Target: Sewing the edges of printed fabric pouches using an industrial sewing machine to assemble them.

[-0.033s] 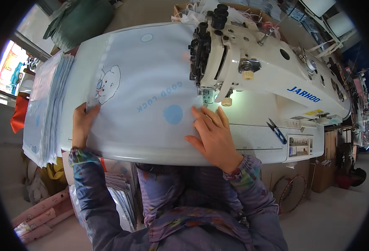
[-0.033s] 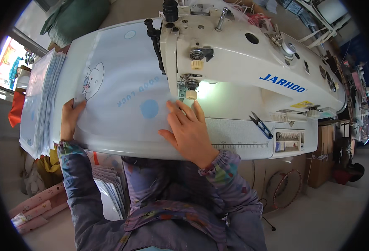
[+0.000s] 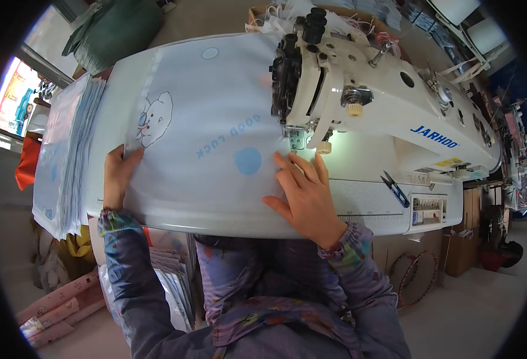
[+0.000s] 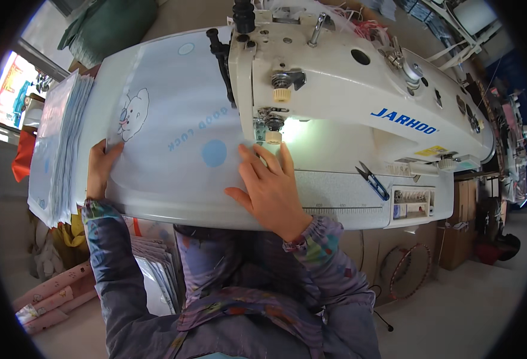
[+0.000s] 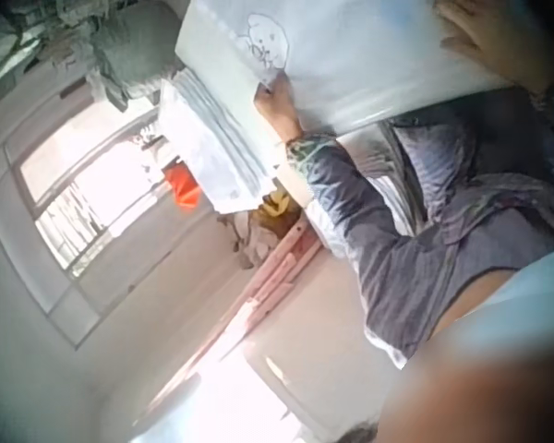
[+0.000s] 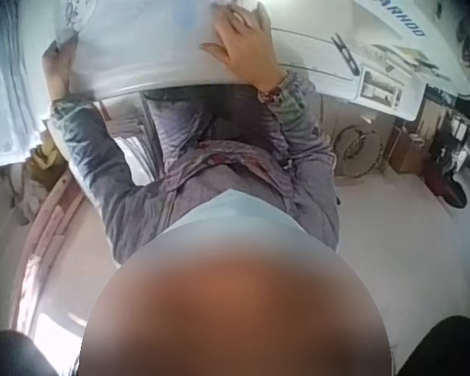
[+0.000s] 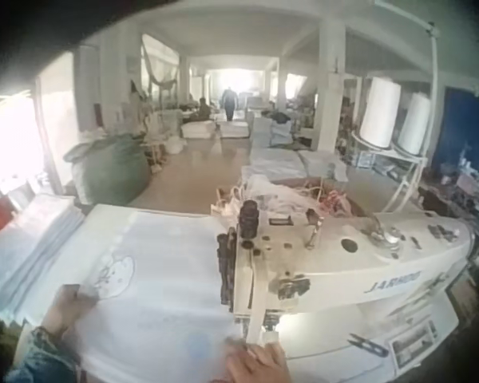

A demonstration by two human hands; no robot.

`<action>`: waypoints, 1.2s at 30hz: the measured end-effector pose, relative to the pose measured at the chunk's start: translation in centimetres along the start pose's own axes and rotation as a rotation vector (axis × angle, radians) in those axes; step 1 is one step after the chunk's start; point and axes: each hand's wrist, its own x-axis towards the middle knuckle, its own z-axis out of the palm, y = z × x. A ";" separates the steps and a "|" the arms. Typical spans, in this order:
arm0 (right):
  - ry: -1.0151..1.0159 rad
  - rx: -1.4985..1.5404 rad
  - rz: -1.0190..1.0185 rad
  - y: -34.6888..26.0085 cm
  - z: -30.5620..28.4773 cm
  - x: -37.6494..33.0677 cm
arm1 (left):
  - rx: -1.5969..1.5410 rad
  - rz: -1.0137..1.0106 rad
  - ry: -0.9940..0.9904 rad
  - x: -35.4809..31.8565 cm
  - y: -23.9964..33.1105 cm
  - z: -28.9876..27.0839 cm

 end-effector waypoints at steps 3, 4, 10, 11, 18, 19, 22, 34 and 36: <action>-0.007 -0.034 0.035 -0.3 0.2 0.4 | 0.091 0.066 0.032 1.8 0.1 0.5; -0.001 -0.065 0.042 -0.5 0.3 0.5 | 0.105 0.097 0.062 2.3 0.2 0.7; -0.014 -0.167 0.090 -1.1 1.2 0.5 | 0.177 0.088 0.115 4.1 1.1 1.5; -0.015 -0.169 0.085 -1.1 1.3 0.6 | 0.174 0.087 0.119 4.1 1.1 1.5; 0.004 -0.173 0.131 -1.0 1.3 0.7 | 0.273 0.127 0.154 2.3 0.4 1.2; 0.014 -0.172 0.142 -1.0 1.3 0.7 | 0.289 0.106 0.153 1.5 0.7 1.2; 0.027 -0.146 0.151 -0.8 1.1 0.7 | 0.244 0.092 0.149 -1.3 -0.4 0.6; 0.163 -0.084 0.132 -0.2 0.1 -0.4 | -0.423 -0.292 0.109 -21.6 -0.2 5.3; 0.094 0.203 0.285 -2.4 -0.7 -2.4 | -0.641 -0.312 0.196 -24.4 1.9 7.6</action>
